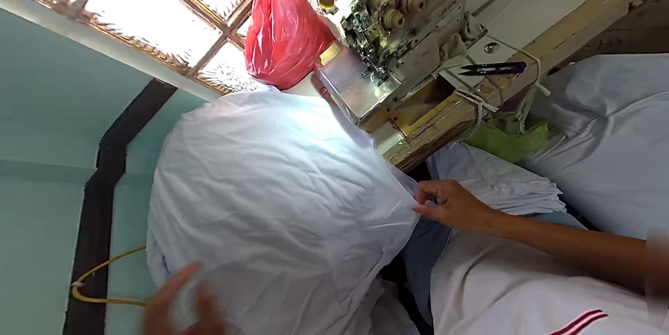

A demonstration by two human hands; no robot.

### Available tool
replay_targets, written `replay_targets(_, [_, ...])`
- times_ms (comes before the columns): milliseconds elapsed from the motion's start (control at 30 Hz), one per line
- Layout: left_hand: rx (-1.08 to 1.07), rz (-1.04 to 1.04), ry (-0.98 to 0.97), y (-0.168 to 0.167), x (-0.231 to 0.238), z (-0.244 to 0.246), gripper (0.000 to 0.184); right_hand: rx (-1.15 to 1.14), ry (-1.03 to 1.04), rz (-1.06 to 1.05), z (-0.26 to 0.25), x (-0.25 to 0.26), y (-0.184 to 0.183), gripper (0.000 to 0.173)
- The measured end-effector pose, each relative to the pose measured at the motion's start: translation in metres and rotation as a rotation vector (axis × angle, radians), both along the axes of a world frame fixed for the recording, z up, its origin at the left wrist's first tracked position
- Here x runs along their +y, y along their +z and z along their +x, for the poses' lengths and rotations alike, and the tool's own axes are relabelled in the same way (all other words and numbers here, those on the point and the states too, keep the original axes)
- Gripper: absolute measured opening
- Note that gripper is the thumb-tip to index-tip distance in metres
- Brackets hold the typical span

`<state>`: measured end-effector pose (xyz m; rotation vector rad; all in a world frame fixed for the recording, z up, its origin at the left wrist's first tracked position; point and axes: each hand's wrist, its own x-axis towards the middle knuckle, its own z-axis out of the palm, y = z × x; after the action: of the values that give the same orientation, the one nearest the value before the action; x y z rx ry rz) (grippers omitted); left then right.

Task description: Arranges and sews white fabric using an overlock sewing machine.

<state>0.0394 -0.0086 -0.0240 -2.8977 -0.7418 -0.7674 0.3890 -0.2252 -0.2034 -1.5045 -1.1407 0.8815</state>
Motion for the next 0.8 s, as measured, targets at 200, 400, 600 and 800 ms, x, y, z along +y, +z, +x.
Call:
replay_targets(200, [-0.041,-0.739,-0.088,-0.091,-0.05,0.175,0.031,-0.001,0.115,0.259,-0.027,0.02,0.038,0.022])
replay_targets(400, [0.233,-0.895,0.084,-0.087,-0.047,0.215,0.011,0.12,0.212,0.303,-0.043,0.027,0.038,0.019])
replay_targets(600, [-0.285,-0.83,0.084,-0.078,-0.034,0.194,0.008,-0.126,-0.043,0.223,-0.009,0.077,0.03,0.03])
replay_targets(800, [-0.787,-1.128,0.124,-0.068,-0.035,0.191,0.034,-0.509,-0.124,0.144,-0.016,0.142,-0.014,0.027])
